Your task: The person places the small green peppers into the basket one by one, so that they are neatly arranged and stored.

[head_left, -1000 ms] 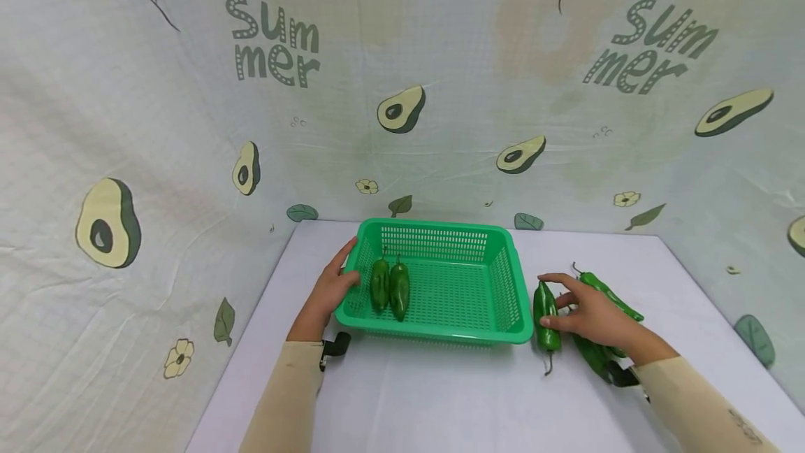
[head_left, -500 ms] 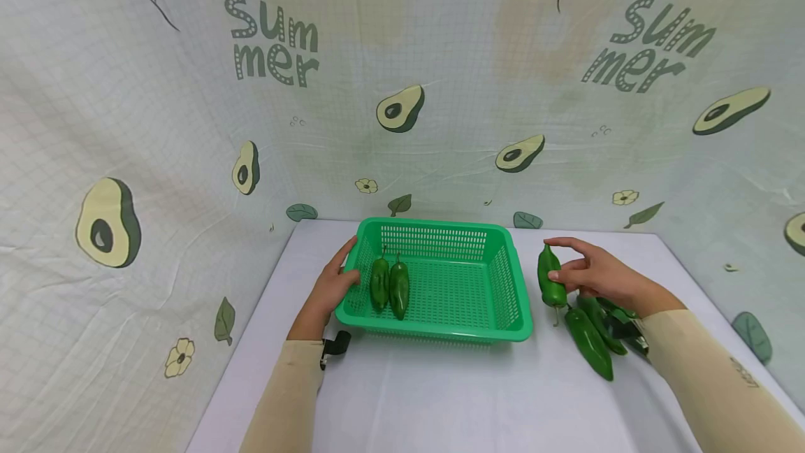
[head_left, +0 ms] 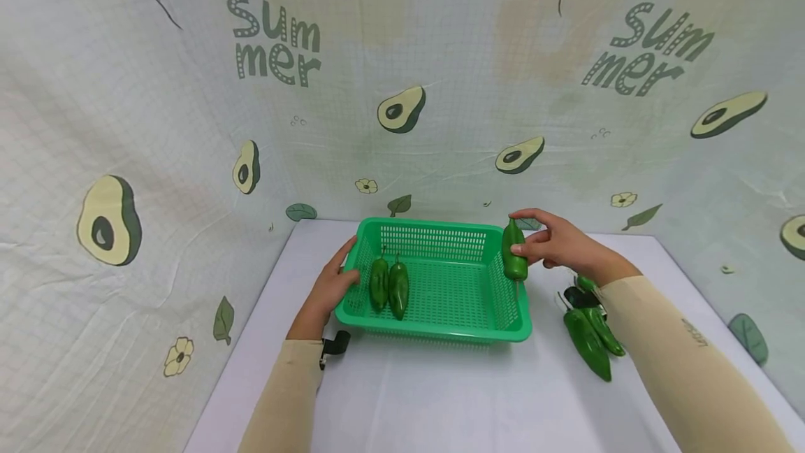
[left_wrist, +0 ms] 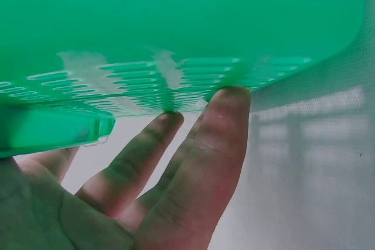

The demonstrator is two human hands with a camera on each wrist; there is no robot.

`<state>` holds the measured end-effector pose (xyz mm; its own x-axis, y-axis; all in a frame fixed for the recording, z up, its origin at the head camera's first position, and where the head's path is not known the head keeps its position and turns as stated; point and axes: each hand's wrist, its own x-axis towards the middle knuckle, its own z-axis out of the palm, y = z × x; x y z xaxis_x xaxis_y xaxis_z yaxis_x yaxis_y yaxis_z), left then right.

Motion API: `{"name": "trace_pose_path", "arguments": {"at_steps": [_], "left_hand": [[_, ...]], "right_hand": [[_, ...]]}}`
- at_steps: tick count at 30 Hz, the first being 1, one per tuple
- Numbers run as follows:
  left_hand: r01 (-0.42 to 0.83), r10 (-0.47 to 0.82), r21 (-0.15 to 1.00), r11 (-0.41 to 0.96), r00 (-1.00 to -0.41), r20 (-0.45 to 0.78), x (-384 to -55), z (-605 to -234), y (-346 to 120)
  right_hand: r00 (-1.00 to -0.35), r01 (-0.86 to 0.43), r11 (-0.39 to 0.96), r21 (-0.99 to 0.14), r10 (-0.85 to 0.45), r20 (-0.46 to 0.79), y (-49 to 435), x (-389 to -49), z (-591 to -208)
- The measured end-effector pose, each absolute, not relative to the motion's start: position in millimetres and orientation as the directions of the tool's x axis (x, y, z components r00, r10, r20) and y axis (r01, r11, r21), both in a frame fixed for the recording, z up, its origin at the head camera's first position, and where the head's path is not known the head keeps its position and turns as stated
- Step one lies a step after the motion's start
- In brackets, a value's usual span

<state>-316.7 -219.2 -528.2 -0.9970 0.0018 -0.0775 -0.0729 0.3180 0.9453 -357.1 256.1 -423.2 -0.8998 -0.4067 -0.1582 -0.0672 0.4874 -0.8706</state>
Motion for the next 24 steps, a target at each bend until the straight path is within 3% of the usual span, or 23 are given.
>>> {"name": "trace_pose_path", "arguments": {"at_steps": [11,24], "left_hand": [[-0.077,0.000,0.955,0.288,-0.997,-0.081,-315.5,-527.2,-220.6],[-0.071,-0.018,0.951,0.301,-0.997,-0.069,-316.2,-529.8,-218.1]], "right_hand": [[-0.854,-0.113,0.470,-0.876,-0.496,-0.156,194.3,-385.0,-418.8],[-0.813,-0.090,0.388,-0.917,-0.561,-0.158,136.4,-398.5,-449.6]]}}
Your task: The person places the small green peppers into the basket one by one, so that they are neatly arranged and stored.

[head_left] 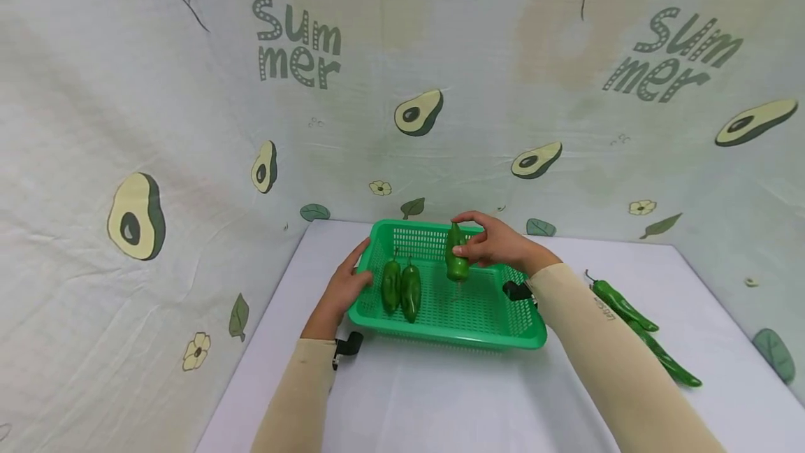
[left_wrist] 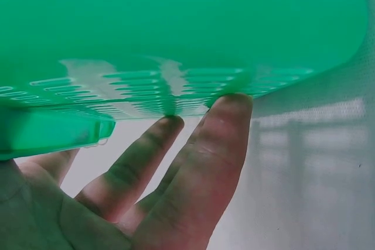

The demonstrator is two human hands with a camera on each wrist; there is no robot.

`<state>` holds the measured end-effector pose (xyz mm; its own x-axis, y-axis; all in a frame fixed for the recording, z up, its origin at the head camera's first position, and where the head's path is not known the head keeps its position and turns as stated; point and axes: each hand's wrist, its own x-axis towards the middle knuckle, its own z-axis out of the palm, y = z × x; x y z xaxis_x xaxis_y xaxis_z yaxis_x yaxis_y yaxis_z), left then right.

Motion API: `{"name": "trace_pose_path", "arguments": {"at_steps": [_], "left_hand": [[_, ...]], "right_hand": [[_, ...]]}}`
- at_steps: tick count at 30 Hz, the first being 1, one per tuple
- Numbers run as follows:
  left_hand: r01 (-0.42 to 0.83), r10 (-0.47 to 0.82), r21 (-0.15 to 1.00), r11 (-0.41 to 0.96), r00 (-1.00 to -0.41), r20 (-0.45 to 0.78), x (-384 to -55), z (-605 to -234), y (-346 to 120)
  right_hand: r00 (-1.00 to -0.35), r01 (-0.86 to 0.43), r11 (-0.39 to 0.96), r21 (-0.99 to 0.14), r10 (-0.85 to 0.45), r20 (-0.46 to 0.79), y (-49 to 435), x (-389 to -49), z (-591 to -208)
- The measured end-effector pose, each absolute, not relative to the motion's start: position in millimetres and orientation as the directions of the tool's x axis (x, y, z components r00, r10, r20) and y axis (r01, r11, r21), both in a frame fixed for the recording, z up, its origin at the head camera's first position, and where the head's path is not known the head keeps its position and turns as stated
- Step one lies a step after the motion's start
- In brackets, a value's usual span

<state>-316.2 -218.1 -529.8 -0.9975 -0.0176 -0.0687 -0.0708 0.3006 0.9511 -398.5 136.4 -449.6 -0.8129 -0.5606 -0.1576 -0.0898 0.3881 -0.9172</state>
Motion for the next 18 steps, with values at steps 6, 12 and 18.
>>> {"name": "trace_pose_path", "arguments": {"at_steps": [6,12,18], "left_hand": [[-0.048,-0.022,0.956,0.291,-0.999,-0.043,-316.3,-528.0,-219.1],[-0.059,-0.013,0.951,0.305,-0.998,-0.057,-315.8,-530.0,-220.3],[-0.055,-0.028,0.949,0.311,-0.998,-0.049,-314.4,-530.7,-218.4]], "right_hand": [[-0.819,-0.103,0.332,-0.938,-0.563,-0.110,116.3,-404.0,-465.1],[-0.825,-0.093,0.326,-0.941,-0.554,-0.111,100.9,-406.9,-477.1],[-0.819,-0.111,0.341,-0.933,-0.563,-0.108,95.8,-407.9,-488.7]]}}
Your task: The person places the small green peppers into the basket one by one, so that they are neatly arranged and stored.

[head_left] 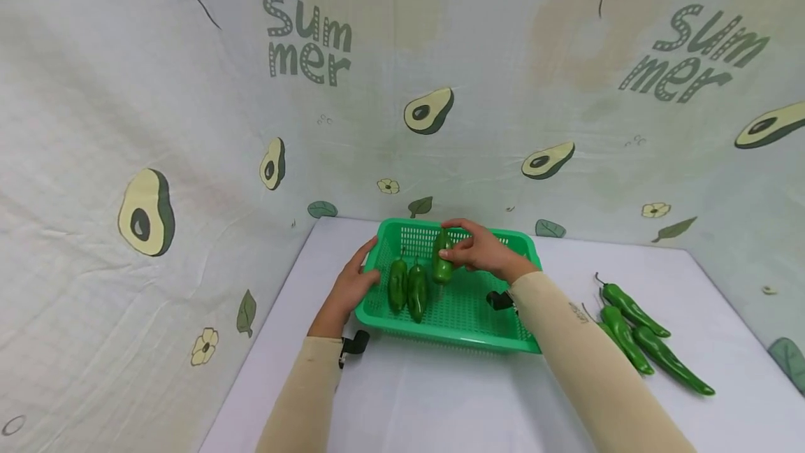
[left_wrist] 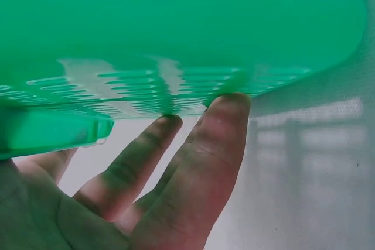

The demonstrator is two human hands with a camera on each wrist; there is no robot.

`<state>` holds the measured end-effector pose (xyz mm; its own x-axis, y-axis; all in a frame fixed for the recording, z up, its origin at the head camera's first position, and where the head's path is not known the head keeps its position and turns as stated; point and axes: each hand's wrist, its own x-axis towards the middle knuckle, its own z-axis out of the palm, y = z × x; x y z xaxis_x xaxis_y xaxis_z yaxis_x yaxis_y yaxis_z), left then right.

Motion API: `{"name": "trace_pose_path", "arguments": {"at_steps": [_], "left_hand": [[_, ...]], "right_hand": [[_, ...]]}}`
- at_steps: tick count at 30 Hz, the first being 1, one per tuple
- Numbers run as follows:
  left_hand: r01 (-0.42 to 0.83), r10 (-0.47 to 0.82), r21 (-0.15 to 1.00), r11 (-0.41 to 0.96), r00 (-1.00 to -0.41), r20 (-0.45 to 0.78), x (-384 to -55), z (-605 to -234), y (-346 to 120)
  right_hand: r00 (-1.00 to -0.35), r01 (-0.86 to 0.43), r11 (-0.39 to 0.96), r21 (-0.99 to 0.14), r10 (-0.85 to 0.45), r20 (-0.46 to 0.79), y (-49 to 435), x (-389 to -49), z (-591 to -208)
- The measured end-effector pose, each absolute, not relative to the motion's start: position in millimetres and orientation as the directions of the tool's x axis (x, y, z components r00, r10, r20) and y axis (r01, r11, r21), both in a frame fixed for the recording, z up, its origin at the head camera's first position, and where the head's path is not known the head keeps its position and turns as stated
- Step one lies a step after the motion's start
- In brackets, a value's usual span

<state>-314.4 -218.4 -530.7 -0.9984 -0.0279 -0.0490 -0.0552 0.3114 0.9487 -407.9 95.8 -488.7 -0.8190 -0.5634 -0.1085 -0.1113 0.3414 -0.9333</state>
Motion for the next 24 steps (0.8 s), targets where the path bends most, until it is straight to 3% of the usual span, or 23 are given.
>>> {"name": "trace_pose_path", "arguments": {"at_steps": [24], "left_hand": [[-0.072,-0.022,0.948,0.309,-0.997,-0.069,-316.8,-530.8,-219.1]], "right_hand": [[-0.789,-0.203,0.444,-0.873,-0.602,-0.123,87.1,-410.5,-509.0]]}}
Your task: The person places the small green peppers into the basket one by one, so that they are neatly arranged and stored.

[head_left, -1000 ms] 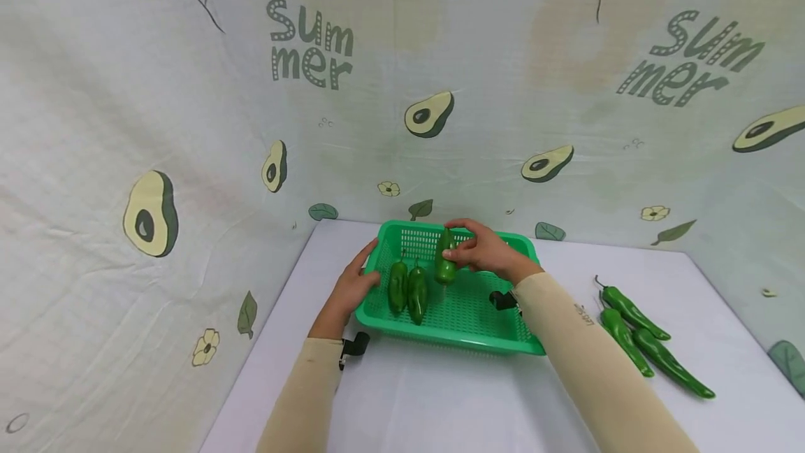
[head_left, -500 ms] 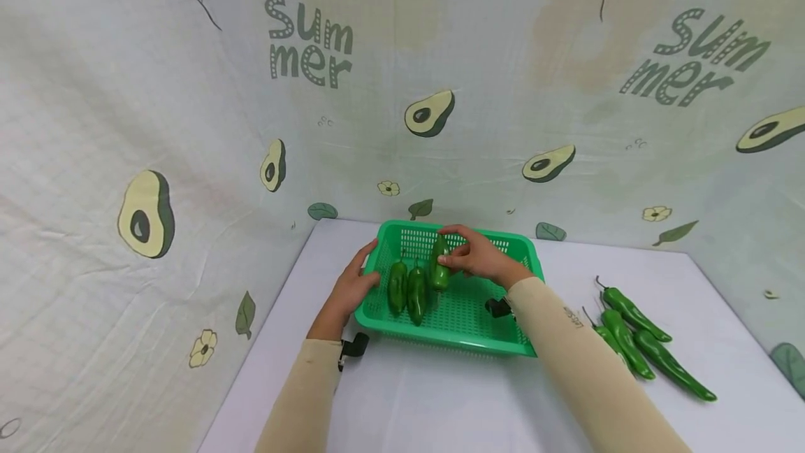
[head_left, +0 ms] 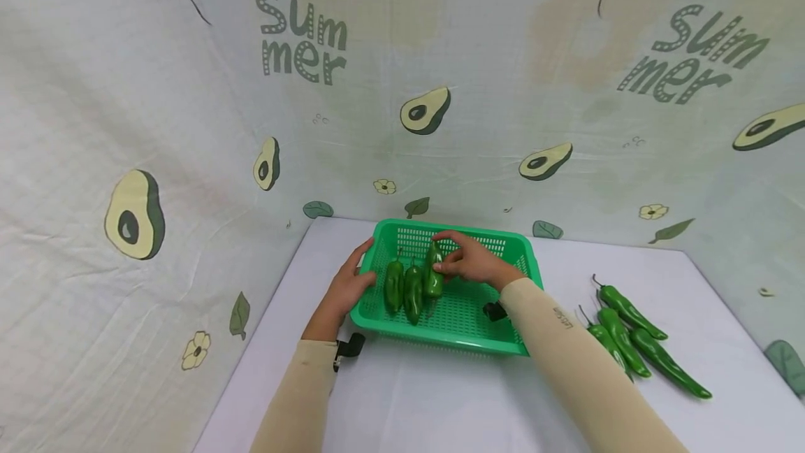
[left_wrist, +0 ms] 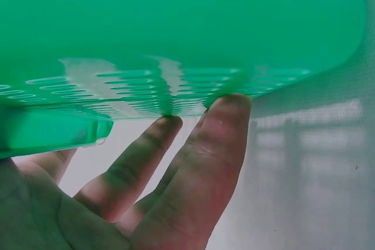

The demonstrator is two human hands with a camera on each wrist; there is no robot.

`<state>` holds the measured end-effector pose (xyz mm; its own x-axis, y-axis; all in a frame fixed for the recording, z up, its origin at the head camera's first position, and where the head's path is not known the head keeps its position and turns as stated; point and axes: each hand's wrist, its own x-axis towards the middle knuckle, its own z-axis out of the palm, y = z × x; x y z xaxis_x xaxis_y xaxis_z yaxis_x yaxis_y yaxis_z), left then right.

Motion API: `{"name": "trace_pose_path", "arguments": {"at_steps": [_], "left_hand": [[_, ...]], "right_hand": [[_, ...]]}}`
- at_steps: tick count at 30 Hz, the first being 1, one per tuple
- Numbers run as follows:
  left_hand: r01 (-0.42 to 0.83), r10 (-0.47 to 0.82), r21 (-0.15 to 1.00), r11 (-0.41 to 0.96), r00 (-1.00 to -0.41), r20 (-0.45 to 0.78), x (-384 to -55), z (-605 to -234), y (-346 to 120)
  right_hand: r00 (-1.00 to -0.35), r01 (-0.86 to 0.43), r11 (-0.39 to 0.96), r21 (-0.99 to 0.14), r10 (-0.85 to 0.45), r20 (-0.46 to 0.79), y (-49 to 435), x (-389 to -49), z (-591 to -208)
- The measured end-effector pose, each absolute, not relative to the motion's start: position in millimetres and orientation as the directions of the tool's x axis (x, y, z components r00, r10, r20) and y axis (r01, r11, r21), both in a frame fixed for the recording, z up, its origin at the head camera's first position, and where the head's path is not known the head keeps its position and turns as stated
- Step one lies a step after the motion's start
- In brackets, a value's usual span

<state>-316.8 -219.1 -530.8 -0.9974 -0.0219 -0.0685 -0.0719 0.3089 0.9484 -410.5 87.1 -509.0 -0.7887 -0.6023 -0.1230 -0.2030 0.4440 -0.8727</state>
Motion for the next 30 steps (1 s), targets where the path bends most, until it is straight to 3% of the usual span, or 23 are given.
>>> {"name": "trace_pose_path", "arguments": {"at_steps": [18,30], "left_hand": [[-0.063,-0.016,0.951,0.304,-0.998,-0.061,-318.0,-531.8,-221.1],[-0.062,-0.016,0.949,0.310,-0.998,-0.060,-316.8,-531.9,-219.8]], "right_hand": [[-0.731,-0.246,0.484,-0.840,-0.662,-0.167,86.0,-407.8,-508.4],[-0.765,-0.280,0.572,-0.771,-0.618,-0.181,87.2,-406.3,-512.7]]}}
